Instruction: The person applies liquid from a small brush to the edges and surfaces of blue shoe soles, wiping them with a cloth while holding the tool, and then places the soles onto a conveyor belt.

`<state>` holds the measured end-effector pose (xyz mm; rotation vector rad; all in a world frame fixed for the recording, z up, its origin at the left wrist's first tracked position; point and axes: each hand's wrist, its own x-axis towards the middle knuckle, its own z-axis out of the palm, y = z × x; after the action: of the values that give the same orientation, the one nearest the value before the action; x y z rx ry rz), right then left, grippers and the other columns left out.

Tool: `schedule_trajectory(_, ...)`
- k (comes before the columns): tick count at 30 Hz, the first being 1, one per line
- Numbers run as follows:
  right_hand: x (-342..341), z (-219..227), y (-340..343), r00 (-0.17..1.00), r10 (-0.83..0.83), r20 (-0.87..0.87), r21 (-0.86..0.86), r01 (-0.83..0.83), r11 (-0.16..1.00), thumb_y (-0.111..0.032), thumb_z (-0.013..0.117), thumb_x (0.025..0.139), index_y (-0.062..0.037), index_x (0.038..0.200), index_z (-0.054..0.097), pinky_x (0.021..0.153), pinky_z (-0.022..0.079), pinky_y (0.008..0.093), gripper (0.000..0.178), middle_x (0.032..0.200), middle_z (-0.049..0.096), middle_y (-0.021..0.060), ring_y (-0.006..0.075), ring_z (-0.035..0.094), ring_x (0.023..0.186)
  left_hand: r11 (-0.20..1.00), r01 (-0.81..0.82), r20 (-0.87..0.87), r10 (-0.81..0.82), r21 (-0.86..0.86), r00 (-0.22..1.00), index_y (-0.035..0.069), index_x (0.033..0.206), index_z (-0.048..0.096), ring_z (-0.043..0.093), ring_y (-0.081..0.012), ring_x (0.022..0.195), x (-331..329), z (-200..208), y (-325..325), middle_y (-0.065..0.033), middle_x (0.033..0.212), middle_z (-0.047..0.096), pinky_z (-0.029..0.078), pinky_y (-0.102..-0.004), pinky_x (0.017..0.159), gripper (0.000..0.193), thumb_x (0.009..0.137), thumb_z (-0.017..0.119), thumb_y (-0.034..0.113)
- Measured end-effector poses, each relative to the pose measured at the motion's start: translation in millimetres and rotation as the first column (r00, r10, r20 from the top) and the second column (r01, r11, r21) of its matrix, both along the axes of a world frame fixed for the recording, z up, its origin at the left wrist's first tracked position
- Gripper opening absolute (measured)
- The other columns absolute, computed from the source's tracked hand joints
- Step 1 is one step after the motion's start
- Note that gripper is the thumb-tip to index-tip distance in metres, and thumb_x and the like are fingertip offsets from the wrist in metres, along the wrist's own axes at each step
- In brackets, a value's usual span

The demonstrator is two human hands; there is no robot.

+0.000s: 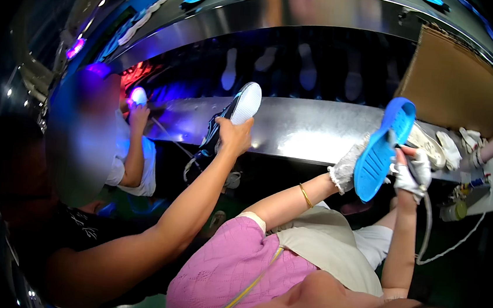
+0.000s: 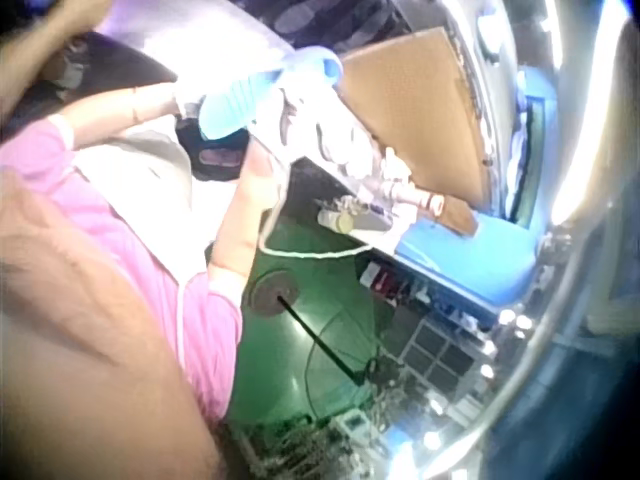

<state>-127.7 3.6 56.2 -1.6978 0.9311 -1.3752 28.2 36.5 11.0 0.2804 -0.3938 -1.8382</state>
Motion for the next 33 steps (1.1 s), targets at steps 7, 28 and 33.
schedule_trajectory(7,-1.6,6.4,15.5,0.988,-0.015,0.155,0.126,-0.005,0.992,-0.006,0.07,0.086,-0.0018,0.093,0.061,0.063,0.047,0.0209,0.012,0.08,0.063,0.003,0.0082,0.059,0.068,0.995,-0.005,-0.172,-0.012,-0.098,0.985,0.005,0.141,0.039,0.057,-0.0288,0.117,7.0,-6.8,2.0,-0.0144,0.133,0.053,0.046,-0.0439,0.102,0.069,0.097,0.039,0.058)
schedule_trajectory(28,-41.6,53.1,-10.5,0.867,0.148,-0.475,-0.353,-0.342,0.871,-0.004,0.071,0.074,-0.0063,0.088,0.068,0.066,0.051,0.0331,0.014,0.085,0.067,0.0118,0.0258,0.065,0.075,0.997,0.008,0.03,-0.01,0.078,0.999,0.004,0.141,0.04,0.061,-0.0355,0.11,23.2,28.2,19.7,-0.0209,0.128,0.056,0.052,-0.0458,0.095,0.075,0.094,0.04,0.062)
schedule_trajectory(33,-36.5,58.8,2.9,0.914,0.187,-0.36,-0.327,-0.311,0.893,-0.01,0.071,0.077,-0.0086,0.093,0.071,0.064,0.051,0.031,0.016,0.083,0.069,0.0104,0.0221,0.067,0.072,0.994,-0.081,0.086,0.075,0.067,0.993,0.001,0.139,0.042,0.06,-0.0352,0.111,26.8,29.6,15.9,-0.0192,0.129,0.057,0.047,-0.0498,0.099,0.075,0.095,0.039,0.061)
